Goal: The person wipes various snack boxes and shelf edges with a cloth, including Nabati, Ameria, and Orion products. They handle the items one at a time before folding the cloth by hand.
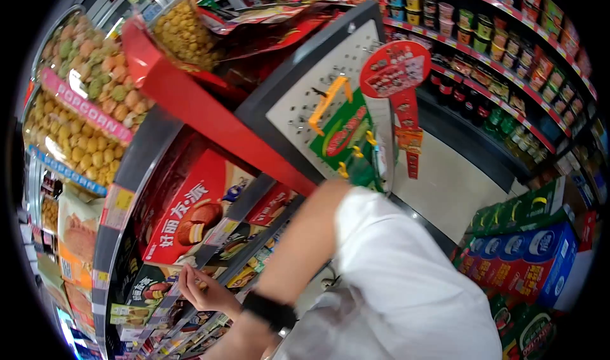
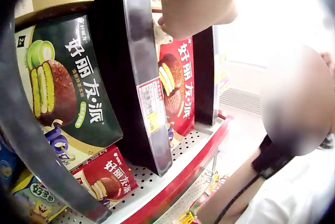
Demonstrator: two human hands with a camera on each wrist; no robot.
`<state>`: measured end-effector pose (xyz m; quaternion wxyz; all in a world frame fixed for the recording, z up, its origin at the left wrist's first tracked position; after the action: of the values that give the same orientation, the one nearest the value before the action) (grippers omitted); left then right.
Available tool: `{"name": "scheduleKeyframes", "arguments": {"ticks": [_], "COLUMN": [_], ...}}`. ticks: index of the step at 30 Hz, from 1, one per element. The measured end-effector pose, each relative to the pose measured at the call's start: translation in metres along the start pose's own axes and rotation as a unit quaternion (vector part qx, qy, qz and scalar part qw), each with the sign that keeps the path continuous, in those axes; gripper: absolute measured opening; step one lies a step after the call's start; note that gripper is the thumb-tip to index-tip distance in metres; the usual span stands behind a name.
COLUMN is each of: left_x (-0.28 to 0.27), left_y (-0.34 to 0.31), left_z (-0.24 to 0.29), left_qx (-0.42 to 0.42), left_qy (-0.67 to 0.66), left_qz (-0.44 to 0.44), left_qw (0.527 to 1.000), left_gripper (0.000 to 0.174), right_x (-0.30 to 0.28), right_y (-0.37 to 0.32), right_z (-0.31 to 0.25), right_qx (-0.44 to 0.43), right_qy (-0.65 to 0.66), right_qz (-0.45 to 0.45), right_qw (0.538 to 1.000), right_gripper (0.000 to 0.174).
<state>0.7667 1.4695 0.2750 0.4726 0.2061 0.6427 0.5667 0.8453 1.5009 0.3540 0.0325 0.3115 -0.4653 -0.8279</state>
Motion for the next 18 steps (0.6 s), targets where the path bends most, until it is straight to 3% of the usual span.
{"name": "scheduleKeyframes", "arguments": {"ticks": [2,4,5,6,8,10,13,18], "left_x": [-0.001,0.007,-0.002,-0.001,0.001,0.005,0.028,0.062], "left_y": [0.003,-0.022,0.004,0.005,0.011,0.027,0.031,0.036], "left_z": [0.003,-0.03,0.004,0.004,0.009,0.026,0.043,0.098], "left_qx": [-0.007,-0.183,-0.077,-0.044,-0.056,-0.034,-0.026,0.014], "left_qy": [-0.003,-0.19,-0.109,-0.05,-0.061,-0.058,-0.118,-0.229], "left_qz": [-0.001,-0.042,0.002,0.004,0.027,0.043,0.002,-0.044], "left_qw": [1.0,0.964,0.991,0.998,0.996,0.997,0.993,0.972], "left_gripper": [0.02,0.021,0.024,0.025,0.02,0.02,0.02,0.022], "right_x": [-0.02,-0.046,-0.053,-0.074,-0.076,-0.091,-0.087,-0.085], "right_y": [-0.013,-0.04,-0.06,-0.077,-0.111,-0.111,-0.115,-0.123], "right_z": [0.006,0.034,0.069,0.086,0.115,0.125,0.133,0.139], "right_qx": [-0.022,0.008,0.107,0.176,0.326,0.412,0.396,0.403], "right_qy": [0.005,0.062,0.295,0.13,0.086,-0.008,-0.057,0.049], "right_qz": [-0.01,-0.021,-0.064,0.059,0.093,0.042,-0.03,0.076], "right_qw": [1.0,0.998,0.947,0.974,0.937,0.91,0.916,0.911], "right_gripper": [0.017,0.015,0.021,0.02,0.027,0.033,0.033,0.027]}}
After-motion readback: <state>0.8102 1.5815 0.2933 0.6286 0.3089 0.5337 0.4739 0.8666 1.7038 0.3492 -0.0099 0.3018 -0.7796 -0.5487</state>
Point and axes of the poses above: each hand's wrist, its own y-axis towards the middle knuckle, its own x-axis out of the palm, z = x × y, the point moved 6 cm from there along y, towards the middle knuckle, and after that the axes turned 4 degrees about -z, right-handed, at the moved point
